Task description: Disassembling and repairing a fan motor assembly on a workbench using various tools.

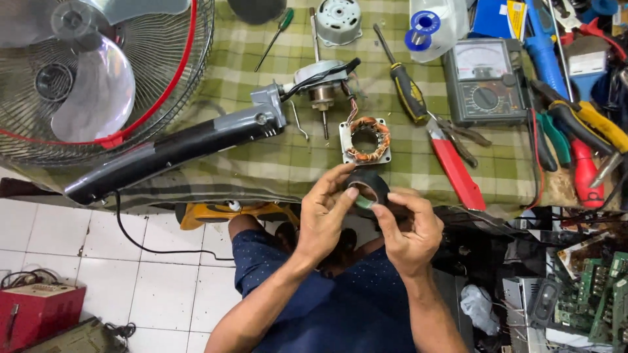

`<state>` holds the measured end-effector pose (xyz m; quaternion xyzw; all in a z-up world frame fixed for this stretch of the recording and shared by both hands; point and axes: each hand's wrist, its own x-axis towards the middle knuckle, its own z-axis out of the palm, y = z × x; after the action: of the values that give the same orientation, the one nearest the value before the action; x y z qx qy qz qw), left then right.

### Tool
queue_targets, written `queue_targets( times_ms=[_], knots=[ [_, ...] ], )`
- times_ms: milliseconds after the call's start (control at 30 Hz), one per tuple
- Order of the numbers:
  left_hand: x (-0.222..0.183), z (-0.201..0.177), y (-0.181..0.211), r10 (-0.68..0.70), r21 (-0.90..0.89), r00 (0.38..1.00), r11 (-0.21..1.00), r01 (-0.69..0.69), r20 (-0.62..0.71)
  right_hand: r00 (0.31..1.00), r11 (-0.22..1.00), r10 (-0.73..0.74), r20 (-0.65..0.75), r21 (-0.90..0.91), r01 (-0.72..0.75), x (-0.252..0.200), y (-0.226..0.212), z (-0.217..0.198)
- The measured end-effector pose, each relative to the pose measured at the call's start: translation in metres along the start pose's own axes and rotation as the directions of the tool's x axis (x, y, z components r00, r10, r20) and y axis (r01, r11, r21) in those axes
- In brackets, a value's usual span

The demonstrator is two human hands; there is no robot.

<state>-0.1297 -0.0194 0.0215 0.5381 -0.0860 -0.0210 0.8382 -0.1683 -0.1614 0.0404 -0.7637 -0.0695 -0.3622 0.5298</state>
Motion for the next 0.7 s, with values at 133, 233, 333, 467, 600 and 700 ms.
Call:
queue_targets(
  times_ms=[133, 233, 333, 467, 600, 700],
  knots=[
    [-0.01, 0.002, 0.002, -0.125, -0.142, 0.991, 0.983, 0.119, -0.037, 0.993, 0.99, -0.106, 0.057, -0.086, 0.111, 0.005, -0.011, 0.004],
    [-0.011, -0.001, -0.002, -0.166, -0.188, 0.984, 0.97, 0.152, -0.063, 0.969, 0.965, -0.215, 0.118, -0.129, 0.23, 0.001, -0.009, 0.006],
    [-0.009, -0.007, 0.008, 0.081, 0.131, 0.997, 0.988, -0.082, 0.016, 0.966, 0.969, -0.195, 0.172, -0.121, 0.218, -0.001, -0.013, 0.004],
    [-0.001, -0.009, 0.011, 0.277, 0.335, 0.958, 0.897, -0.287, 0.08, 0.95, 0.964, -0.203, 0.238, -0.122, 0.236, 0.008, -0.021, 0.003],
    [-0.001, -0.009, 0.009, 0.309, 0.294, 0.947, 0.9, -0.321, 0.087, 0.942, 0.945, -0.255, 0.217, -0.148, 0.29, 0.001, -0.011, 0.003],
    [-0.001, -0.012, 0.005, 0.317, 0.26, 0.946, 0.909, -0.325, 0.074, 0.941, 0.947, -0.242, 0.238, -0.152, 0.282, 0.0, -0.009, 0.003]
  ],
)
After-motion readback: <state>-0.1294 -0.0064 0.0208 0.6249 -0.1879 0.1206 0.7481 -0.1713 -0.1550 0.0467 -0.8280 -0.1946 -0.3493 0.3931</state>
